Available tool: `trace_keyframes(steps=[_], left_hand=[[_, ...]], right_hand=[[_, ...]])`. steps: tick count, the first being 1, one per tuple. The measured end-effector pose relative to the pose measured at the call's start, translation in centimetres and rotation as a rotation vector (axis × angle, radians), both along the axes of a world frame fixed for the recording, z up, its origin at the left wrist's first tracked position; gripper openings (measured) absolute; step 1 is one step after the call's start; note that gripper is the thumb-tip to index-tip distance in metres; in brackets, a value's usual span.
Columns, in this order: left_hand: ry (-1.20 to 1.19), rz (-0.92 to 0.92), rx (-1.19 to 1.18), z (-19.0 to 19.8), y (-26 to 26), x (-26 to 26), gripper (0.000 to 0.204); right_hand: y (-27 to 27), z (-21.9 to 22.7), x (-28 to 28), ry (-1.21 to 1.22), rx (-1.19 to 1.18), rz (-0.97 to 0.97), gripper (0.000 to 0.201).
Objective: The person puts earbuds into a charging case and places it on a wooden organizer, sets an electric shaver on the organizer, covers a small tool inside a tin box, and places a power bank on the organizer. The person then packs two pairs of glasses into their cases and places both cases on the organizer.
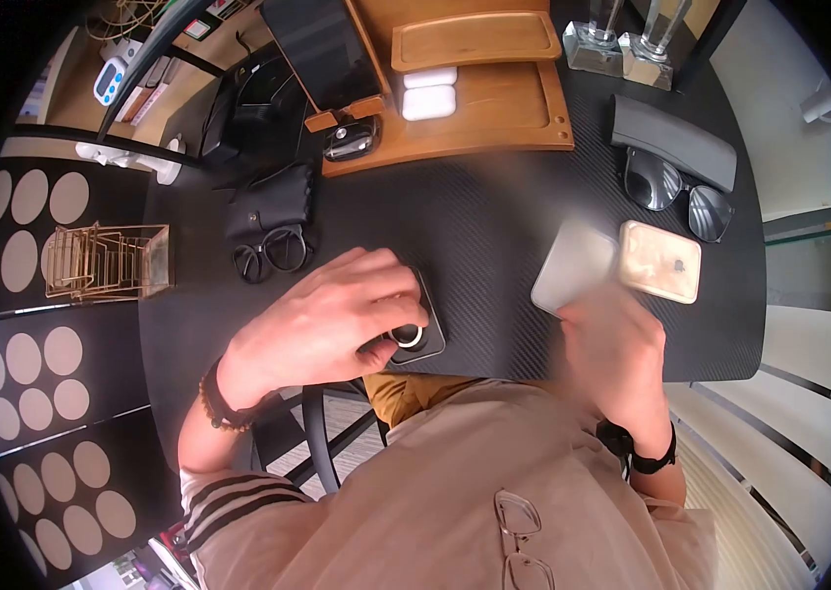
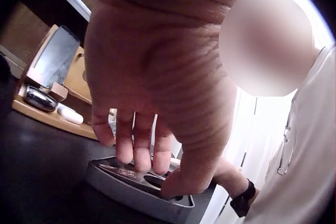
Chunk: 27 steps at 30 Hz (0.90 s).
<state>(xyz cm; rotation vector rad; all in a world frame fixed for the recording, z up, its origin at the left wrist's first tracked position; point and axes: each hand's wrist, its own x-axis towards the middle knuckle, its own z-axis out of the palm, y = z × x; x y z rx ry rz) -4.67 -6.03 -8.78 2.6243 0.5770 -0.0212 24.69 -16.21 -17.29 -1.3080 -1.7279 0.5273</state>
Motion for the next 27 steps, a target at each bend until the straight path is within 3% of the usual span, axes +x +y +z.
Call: trace_keyframes(steps=[5, 8, 17, 22, 23, 24, 27], left_hand=[[-0.064, 0.219, -0.080, 0.5, -0.4, -0.5, 0.066], [-0.068, 0.187, -0.119, -0.8, -0.4, -1.0, 0.071], [-0.112, 0.235, -0.151, -1.9, 0.1, -1.1, 0.060], [-0.165, 0.314, -0.200, -1.5, -0.7, -0.6, 0.059], [-0.231, 0.331, -0.167, -1.1, -1.1, -0.3, 0.059], [-0.298, 0.347, -0.134, -0.6, -1.5, 0.1, 0.059], [-0.381, 0.419, -0.067, 0.8, -3.0, 1.8, 0.060]], right_hand=[[0.1, 0.1, 0.0, 0.003, 0.002, 0.018, 0.020], [0.2, 0.4, -0.2, 0.013, -0.007, 0.015, 0.021], [-0.2, 0.8, -0.2, 0.054, 0.039, 0.019, 0.022], [-0.1, 3.8, -1.4, 0.098, -0.083, 0.154, 0.027], [0.0, 4.3, -1.1, 0.054, -0.174, 0.241, 0.045], [0.1, 5.1, -1.4, 0.050, -0.172, 0.236, 0.045], [1.1, 6.3, -2.5, 0.375, -0.464, 0.357, 0.084]])
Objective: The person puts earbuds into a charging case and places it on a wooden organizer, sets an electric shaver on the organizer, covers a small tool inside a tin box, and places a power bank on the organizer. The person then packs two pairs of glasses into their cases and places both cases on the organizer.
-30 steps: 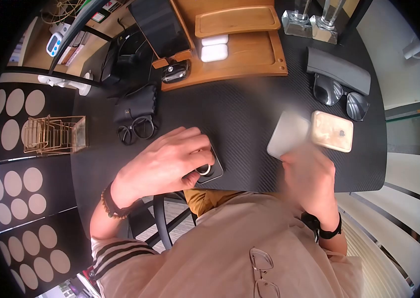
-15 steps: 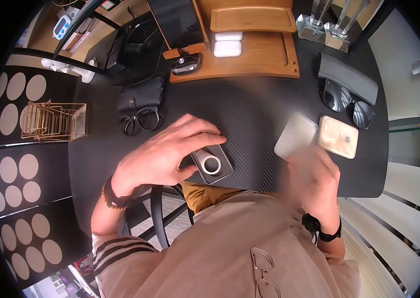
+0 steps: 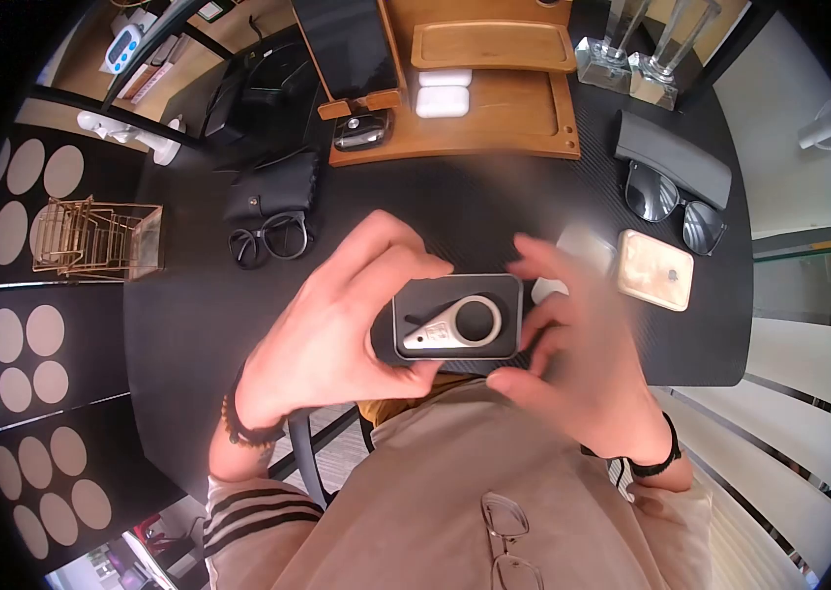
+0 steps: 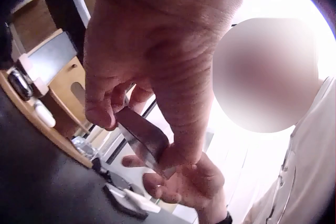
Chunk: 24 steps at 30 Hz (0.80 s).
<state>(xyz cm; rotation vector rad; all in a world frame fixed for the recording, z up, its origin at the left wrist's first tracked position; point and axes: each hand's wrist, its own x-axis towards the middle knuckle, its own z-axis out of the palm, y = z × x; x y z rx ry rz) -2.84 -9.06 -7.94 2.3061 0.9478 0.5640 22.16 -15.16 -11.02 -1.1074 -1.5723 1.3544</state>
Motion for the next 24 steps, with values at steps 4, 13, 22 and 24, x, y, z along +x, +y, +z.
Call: trace_keyframes(steps=[4, 13, 22, 24], left_hand=[[-0.122, 0.103, 0.078, 0.7, -1.3, 2.0, 0.062], [-0.536, -0.008, -0.278, 0.1, -2.5, 1.6, 0.078], [-0.646, -0.035, -0.325, -0.3, -2.9, 2.0, 0.072], [-0.653, 0.015, -0.381, -0.3, -3.1, 2.4, 0.074]], right_hand=[[0.8, 1.1, -0.8, 0.405, -0.154, 0.072, 0.070], [-0.2, 2.5, 0.0, 0.551, -0.151, 0.026, 0.046], [-0.6, 3.4, -0.1, 0.459, -0.232, -0.115, 0.050], [-0.6, 4.0, 0.5, 0.476, -0.318, -0.060, 0.049]])
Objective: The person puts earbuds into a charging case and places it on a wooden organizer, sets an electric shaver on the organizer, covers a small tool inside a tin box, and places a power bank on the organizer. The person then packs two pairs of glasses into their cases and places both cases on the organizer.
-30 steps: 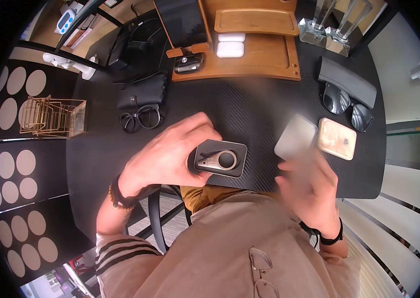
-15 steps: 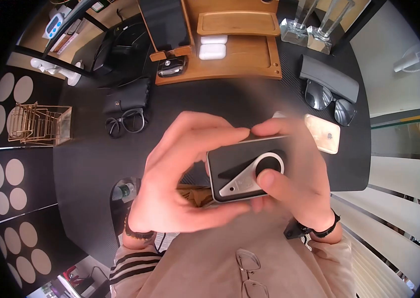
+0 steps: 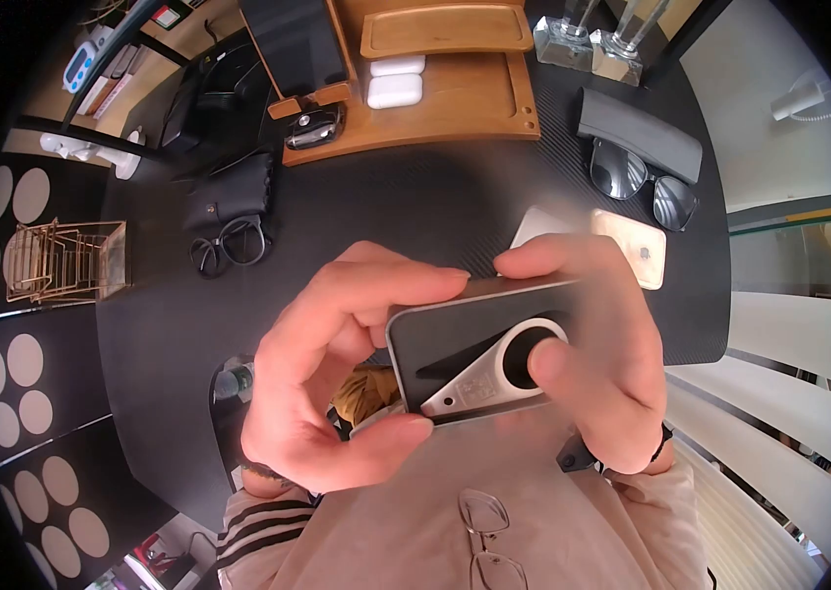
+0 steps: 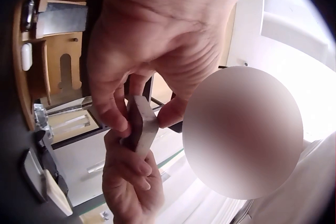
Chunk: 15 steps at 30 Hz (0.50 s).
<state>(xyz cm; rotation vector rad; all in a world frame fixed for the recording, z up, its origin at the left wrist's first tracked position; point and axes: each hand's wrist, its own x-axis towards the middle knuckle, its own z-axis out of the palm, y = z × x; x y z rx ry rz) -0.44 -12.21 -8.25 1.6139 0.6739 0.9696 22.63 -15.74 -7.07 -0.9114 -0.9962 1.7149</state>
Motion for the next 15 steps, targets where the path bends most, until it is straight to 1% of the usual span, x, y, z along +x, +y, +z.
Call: trace_keyframes(steps=[1, 3, 7, 9, 10, 12, 14, 15], left_hand=[[-0.032, -0.005, 0.005, 0.0, 0.0, 0.3, 0.072], [-0.061, -0.012, 0.008, -0.1, 0.0, 0.7, 0.071], [-0.056, 0.008, 0.041, 0.1, 0.0, 1.2, 0.066], [-0.044, 0.008, 0.035, 0.2, 0.0, 1.3, 0.065], [-0.026, -0.002, 0.051, 0.2, 0.1, 1.2, 0.065], [-0.005, -0.018, 0.066, 0.3, 0.3, 0.8, 0.065], [-0.040, -0.196, 0.029, 0.6, 0.7, 0.3, 0.069], [-0.037, -0.200, 0.027, 0.6, 0.7, 0.3, 0.069]], right_hand=[[0.0, -0.3, 0.0, 0.000, -0.003, -0.005, 0.049], [-0.1, -1.2, -0.1, -0.036, 0.134, -0.034, 0.048], [0.1, -0.8, 0.1, -0.016, 0.113, 0.002, 0.047], [0.1, -1.5, 0.2, -0.097, 0.280, -0.004, 0.047], [0.1, -1.5, 0.2, -0.095, 0.279, -0.011, 0.047], [0.2, -1.7, 0.4, -0.172, 0.346, 0.008, 0.046], [0.2, -1.9, 0.3, -0.173, 0.371, -0.008, 0.046], [0.2, -2.0, 0.3, -0.177, 0.398, -0.017, 0.045]])
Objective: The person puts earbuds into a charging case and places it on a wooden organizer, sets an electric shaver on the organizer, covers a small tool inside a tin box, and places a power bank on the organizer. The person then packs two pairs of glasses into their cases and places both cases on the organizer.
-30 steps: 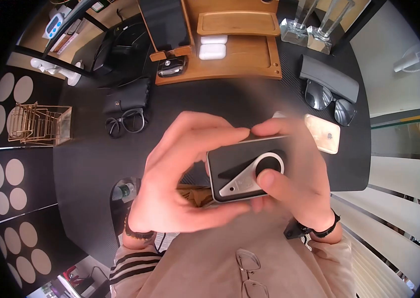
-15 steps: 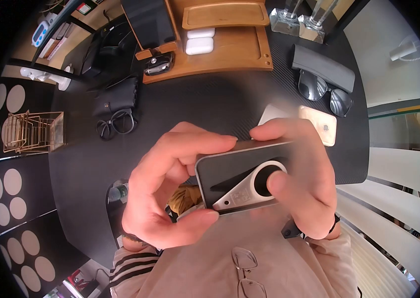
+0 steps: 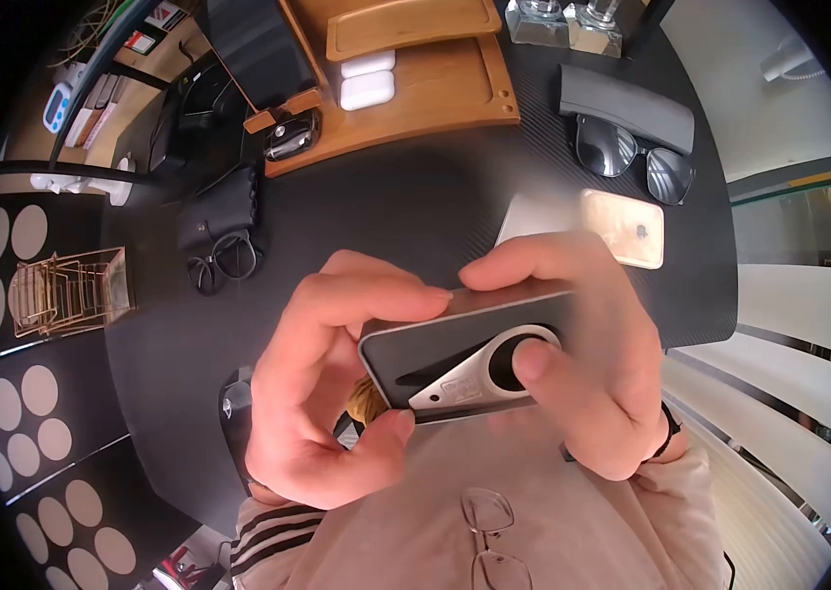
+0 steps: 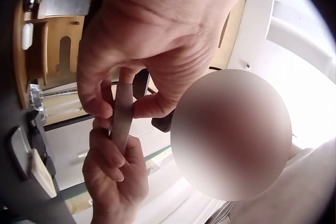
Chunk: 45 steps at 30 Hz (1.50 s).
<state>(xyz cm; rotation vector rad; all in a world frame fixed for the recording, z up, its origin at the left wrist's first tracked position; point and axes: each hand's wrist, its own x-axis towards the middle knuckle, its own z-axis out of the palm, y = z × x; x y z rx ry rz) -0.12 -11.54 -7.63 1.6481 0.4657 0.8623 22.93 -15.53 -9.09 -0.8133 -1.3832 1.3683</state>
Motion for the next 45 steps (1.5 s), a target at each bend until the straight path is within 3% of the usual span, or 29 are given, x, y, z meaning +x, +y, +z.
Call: trace_keyframes(steps=[9, 24, 26, 33, 41, 45], left_hand=[[-0.032, 0.000, -0.013, -0.5, -0.1, 0.2, 0.062], [-0.085, -0.047, -0.014, -0.4, -0.2, 0.5, 0.072], [-0.034, 0.133, -0.018, -0.4, -0.8, 1.2, 0.071], [-0.068, 0.136, -0.016, -0.5, -0.6, 1.1, 0.069], [0.262, 0.198, 0.224, 1.6, -0.4, -0.3, 0.069], [0.276, 0.218, 0.255, 1.9, -0.1, -0.1, 0.068]], right_hand=[[-0.3, 0.6, 0.3, -0.029, -0.060, -0.049, 0.043], [-0.5, 1.4, 0.9, -0.034, -0.103, -0.019, 0.044], [-0.5, 1.3, 1.0, -0.030, -0.107, -0.007, 0.044], [-0.5, 1.3, 0.7, 0.024, -0.155, 0.003, 0.044], [-0.5, 1.6, 0.2, 0.107, -0.254, -0.019, 0.043], [-0.5, 1.7, 0.4, 0.101, -0.261, -0.030, 0.042]])
